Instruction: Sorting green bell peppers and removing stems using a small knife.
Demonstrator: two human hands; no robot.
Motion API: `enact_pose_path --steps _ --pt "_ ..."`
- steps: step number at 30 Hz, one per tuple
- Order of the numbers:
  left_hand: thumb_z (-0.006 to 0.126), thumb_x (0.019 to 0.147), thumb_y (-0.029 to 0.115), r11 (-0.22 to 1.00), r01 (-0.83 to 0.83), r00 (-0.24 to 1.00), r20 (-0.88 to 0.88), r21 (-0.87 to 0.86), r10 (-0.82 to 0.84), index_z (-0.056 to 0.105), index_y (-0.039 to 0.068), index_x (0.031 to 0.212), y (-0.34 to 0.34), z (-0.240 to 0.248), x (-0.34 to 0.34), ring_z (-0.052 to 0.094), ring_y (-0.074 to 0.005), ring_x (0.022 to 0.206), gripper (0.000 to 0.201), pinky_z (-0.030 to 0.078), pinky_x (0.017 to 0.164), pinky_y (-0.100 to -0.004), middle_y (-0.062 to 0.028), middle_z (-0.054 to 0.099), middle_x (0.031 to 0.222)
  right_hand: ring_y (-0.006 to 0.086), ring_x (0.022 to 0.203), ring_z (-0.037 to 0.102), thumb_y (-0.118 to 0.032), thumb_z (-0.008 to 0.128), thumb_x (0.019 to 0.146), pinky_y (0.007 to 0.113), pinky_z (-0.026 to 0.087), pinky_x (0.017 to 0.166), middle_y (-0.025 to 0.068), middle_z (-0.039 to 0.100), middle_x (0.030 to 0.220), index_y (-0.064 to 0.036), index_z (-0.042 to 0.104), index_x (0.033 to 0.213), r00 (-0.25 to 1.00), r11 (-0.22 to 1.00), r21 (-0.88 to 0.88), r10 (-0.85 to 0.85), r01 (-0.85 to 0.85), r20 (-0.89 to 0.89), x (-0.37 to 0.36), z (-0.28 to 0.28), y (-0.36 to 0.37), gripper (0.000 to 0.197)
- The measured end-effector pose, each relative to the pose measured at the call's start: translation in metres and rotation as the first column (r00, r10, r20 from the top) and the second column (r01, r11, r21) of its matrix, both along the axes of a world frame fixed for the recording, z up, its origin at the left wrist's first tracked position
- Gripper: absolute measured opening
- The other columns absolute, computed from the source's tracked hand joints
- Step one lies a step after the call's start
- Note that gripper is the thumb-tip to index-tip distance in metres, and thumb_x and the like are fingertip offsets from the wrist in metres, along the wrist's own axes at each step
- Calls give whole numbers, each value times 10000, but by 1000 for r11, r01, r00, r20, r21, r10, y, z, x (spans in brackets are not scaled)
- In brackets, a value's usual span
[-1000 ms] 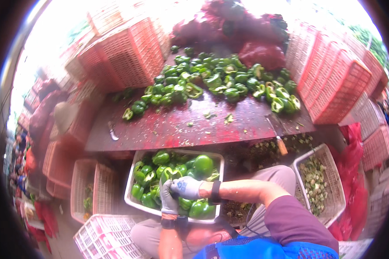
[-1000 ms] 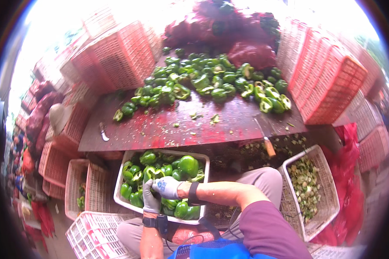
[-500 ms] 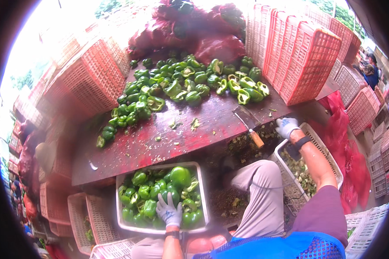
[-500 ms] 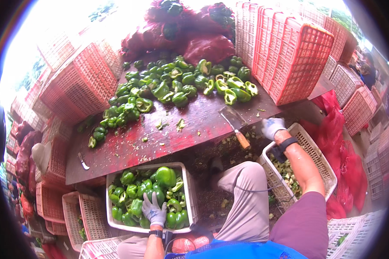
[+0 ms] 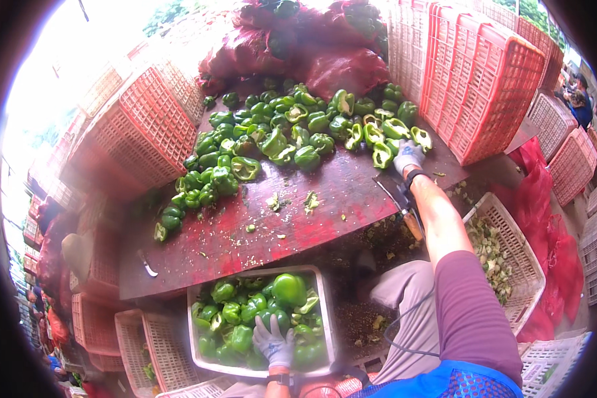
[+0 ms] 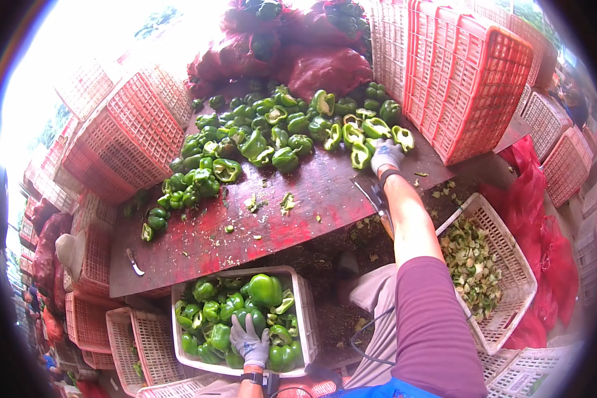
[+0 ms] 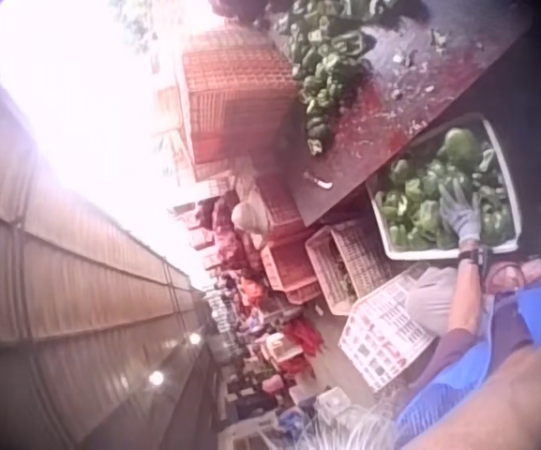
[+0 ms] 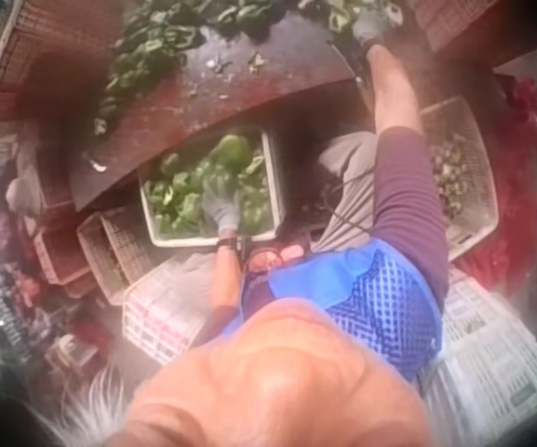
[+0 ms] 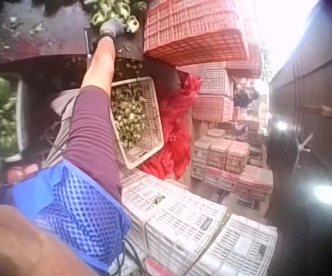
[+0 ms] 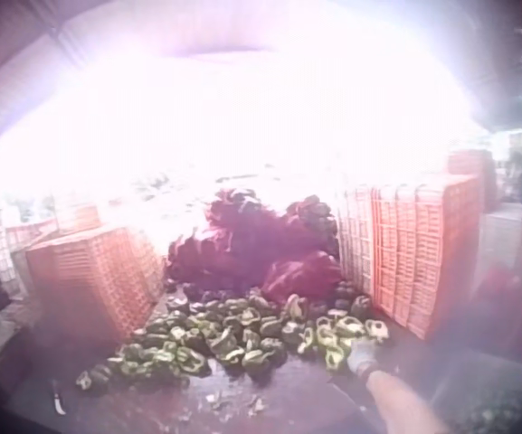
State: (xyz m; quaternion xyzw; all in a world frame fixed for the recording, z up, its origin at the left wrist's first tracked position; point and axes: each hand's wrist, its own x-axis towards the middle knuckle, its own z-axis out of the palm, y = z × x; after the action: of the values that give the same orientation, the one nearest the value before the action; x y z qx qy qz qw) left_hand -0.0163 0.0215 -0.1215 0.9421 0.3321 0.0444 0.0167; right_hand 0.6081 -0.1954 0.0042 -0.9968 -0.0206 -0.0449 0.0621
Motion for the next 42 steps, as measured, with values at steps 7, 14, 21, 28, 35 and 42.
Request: enact_pose_path --steps 7,14,21,28,35,42 --pt "806 804 476 998 26 1000 5 -65 -26 415 236 1560 -6 -1 21 362 -489 1411 884 303 1154 -617 -229 230 1679 362 1281 580 -386 749 839 483 502 1049 180 638 1321 -78 604 1324 974 970 127 194 -209 121 -54 -9 64 593" --pt "768 859 478 997 -39 999 -20 -72 38 430 253 1590 -4 8 17 330 -509 1453 836 286 1192 -606 -221 235 1684 409 1241 570 -314 814 822 469 449 1097 213 624 1312 -44 606 1272 798 656 482 577 -581 176 -166 14 132 564" --pt "512 1032 586 132 664 497 566 -736 658 377 175 1611 2 95 46 387 -434 1459 722 281 1218 -573 -202 294 1660 440 1267 580 -83 879 746 481 505 1043 223 609 1323 -43 559 1204 162 -216 495 773 -842 614 -348 37 134 561" --pt "578 998 601 -363 921 387 226 -141 894 627 104 1349 14 144 7 637 -307 1219 611 508 1063 -531 -136 671 1314 432 1335 542 -149 833 767 533 451 1087 206 558 1437 -75 493 1389 35 -147 342 880 -928 473 -453 71 100 713" --pt "706 986 389 150 904 75 493 -400 867 311 203 1563 -39 138 10 579 -180 1211 724 501 1048 -411 -44 553 1340 379 1191 627 -188 759 828 489 504 989 163 634 1292 -55 544 1398 159 -26 332 840 -943 518 -502 65 95 624" --pt "620 1054 296 -132 915 251 283 -380 926 429 153 1478 -45 146 -17 619 -153 1125 486 520 984 -328 -26 625 1231 384 1150 647 -89 671 812 493 512 1015 167 650 1232 -60 571 1307 -148 -266 96 761 -959 632 -506 48 90 507"
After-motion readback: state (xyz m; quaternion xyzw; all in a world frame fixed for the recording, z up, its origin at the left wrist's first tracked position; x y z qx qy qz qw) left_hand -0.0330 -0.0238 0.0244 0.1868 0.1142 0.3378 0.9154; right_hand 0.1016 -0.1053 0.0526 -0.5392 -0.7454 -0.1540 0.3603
